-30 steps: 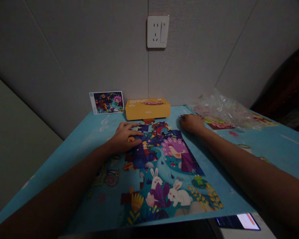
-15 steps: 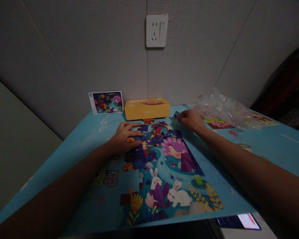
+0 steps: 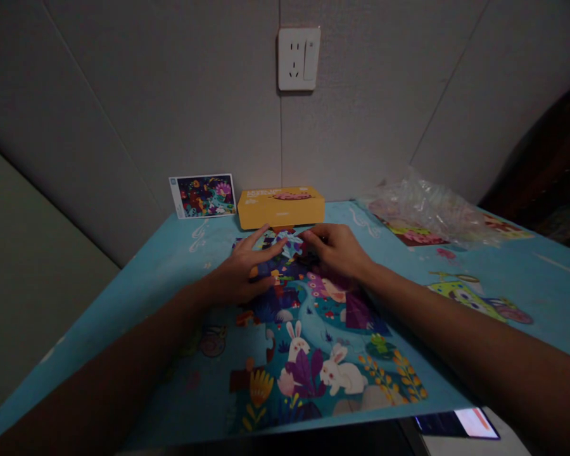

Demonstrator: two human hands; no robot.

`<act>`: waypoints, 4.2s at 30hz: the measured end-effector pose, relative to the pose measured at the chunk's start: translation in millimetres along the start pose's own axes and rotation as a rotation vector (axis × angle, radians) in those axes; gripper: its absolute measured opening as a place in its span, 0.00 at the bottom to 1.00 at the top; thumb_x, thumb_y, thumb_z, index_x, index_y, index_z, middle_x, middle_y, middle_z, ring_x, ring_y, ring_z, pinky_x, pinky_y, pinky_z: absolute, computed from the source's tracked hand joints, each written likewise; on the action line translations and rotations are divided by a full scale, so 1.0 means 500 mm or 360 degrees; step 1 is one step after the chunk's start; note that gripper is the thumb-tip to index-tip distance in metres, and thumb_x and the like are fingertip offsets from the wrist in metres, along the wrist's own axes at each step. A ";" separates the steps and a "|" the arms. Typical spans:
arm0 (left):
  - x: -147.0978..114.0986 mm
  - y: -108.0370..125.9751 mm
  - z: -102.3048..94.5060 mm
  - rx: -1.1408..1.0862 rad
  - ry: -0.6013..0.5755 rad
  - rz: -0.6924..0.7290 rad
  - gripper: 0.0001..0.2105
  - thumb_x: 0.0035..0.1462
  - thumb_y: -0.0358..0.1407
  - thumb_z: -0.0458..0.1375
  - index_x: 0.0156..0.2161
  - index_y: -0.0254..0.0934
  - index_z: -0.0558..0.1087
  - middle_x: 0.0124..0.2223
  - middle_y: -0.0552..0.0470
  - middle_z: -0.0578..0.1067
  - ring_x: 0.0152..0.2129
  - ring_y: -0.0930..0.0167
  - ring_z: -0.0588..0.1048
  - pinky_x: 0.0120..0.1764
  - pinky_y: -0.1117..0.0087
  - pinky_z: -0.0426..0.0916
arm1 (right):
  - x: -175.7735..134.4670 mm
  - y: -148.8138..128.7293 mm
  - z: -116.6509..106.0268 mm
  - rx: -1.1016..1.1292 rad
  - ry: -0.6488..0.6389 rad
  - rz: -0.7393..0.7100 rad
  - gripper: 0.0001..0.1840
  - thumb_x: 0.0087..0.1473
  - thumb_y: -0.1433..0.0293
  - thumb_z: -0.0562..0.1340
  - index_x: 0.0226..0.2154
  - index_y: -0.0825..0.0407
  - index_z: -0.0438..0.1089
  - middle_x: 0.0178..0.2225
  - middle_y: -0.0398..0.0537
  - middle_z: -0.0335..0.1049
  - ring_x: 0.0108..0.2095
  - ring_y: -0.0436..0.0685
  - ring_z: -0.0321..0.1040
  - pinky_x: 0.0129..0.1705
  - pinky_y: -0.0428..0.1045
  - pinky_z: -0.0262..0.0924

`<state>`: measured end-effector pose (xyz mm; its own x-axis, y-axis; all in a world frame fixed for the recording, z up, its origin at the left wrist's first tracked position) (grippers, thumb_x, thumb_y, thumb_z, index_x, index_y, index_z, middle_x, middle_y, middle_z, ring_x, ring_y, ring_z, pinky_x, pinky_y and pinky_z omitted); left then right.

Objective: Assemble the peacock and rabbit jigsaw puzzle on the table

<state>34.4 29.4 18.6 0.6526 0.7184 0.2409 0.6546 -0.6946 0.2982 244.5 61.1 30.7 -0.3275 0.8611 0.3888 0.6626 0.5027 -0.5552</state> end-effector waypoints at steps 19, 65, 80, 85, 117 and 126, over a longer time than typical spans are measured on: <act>0.011 -0.053 0.010 0.0370 -0.0199 -0.0583 0.30 0.61 0.47 0.50 0.66 0.39 0.57 0.67 0.45 0.57 0.66 0.45 0.34 0.61 0.43 0.44 | 0.020 0.072 -0.058 -0.1066 -0.0705 0.0357 0.25 0.49 0.58 0.62 0.50 0.49 0.72 0.49 0.58 0.72 0.49 0.70 0.68 0.48 0.63 0.59; 0.007 -0.063 0.007 0.0340 -0.0203 -0.0749 0.29 0.57 0.54 0.52 0.61 0.45 0.67 0.71 0.47 0.46 0.65 0.43 0.38 0.60 0.41 0.48 | 0.018 0.065 -0.050 -0.0905 -0.0874 0.0471 0.19 0.53 0.59 0.62 0.43 0.54 0.71 0.42 0.56 0.74 0.40 0.62 0.72 0.35 0.49 0.59; 0.008 -0.061 0.007 0.0293 -0.0241 -0.0760 0.29 0.58 0.53 0.51 0.62 0.43 0.65 0.71 0.43 0.44 0.65 0.43 0.38 0.60 0.41 0.47 | 0.021 0.058 -0.055 -0.0766 -0.0733 0.0439 0.16 0.50 0.65 0.64 0.41 0.56 0.71 0.37 0.54 0.75 0.36 0.59 0.71 0.32 0.47 0.58; 0.008 -0.046 0.002 0.0247 -0.0114 -0.0522 0.30 0.60 0.45 0.53 0.66 0.43 0.56 0.69 0.45 0.52 0.65 0.47 0.43 0.62 0.44 0.47 | 0.034 0.069 -0.066 -0.0465 -0.0332 0.0426 0.06 0.49 0.73 0.61 0.34 0.55 0.70 0.32 0.51 0.74 0.31 0.56 0.70 0.31 0.47 0.58; 0.009 -0.057 0.014 0.0311 -0.0100 -0.0620 0.30 0.59 0.49 0.52 0.65 0.46 0.58 0.69 0.49 0.52 0.65 0.45 0.42 0.60 0.42 0.47 | 0.011 0.039 0.004 -0.0358 -0.0360 -0.0107 0.23 0.49 0.66 0.65 0.48 0.59 0.70 0.40 0.55 0.74 0.37 0.59 0.70 0.40 0.50 0.63; 0.005 -0.023 0.007 0.0035 -0.0068 -0.0215 0.37 0.59 0.42 0.55 0.69 0.44 0.43 0.70 0.52 0.49 0.65 0.53 0.45 0.63 0.52 0.49 | 0.007 0.016 -0.015 -0.0098 -0.0047 -0.0189 0.23 0.49 0.65 0.66 0.47 0.56 0.66 0.38 0.51 0.72 0.35 0.55 0.68 0.41 0.50 0.61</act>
<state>29.7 38.9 12.5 0.5735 0.8034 0.1602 0.7453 -0.5928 0.3051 253.6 67.4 33.1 -0.4256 0.7980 0.4267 0.6578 0.5966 -0.4597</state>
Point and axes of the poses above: each hand's wrist, its own x-axis towards the middle knuckle, its own z-axis out of the palm, y = z × x, the point moved 3 cm from there along x, towards the middle knuckle
